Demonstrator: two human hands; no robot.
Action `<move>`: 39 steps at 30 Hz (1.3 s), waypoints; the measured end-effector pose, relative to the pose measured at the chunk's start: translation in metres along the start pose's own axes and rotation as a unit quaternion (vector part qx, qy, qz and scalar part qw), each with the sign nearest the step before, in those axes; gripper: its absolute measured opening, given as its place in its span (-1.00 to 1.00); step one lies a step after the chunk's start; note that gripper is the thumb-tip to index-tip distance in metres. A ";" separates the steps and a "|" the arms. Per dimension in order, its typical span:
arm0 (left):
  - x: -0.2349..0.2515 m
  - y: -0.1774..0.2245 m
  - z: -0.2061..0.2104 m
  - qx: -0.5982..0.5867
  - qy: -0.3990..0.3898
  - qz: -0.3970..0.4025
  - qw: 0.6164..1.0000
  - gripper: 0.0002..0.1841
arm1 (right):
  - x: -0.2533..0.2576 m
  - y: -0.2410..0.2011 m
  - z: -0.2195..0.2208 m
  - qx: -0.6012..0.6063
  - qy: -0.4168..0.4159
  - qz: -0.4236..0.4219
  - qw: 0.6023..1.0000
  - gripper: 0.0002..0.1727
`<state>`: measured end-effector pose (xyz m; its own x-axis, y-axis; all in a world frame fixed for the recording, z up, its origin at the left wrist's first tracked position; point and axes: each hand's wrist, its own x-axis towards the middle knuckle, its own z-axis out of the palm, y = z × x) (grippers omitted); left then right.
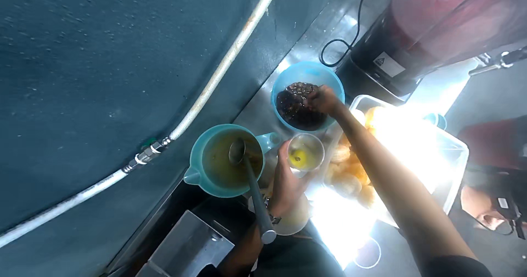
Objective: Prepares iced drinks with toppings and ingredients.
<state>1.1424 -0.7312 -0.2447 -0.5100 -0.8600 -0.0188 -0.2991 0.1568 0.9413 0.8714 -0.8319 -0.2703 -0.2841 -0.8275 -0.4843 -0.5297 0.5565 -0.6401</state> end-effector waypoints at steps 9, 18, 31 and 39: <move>0.003 -0.001 -0.001 -0.011 0.013 -0.002 1.000 0.02 | -0.105 -0.039 -0.073 0.021 0.018 -0.102 0.994 -0.82; 0.002 0.001 -0.003 -0.022 0.008 0.000 1.000 0.07 | -0.230 -0.044 -0.023 -0.335 0.121 -0.289 0.889 -0.92; 0.005 -0.001 -0.003 0.000 0.010 -0.005 1.000 0.04 | -0.103 -0.052 -0.029 -0.249 0.118 -0.012 0.961 -0.79; 0.002 -0.003 0.000 -0.002 0.024 -0.001 1.000 0.07 | -0.008 -0.038 0.038 -0.186 0.029 0.082 0.979 -0.57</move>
<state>1.1419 -0.7335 -0.2478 -0.4701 -0.8826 -0.0043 -0.2973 0.1538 0.9423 0.9239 -0.8441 -0.2645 -0.4292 -0.7375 -0.5214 -0.7244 0.6259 -0.2890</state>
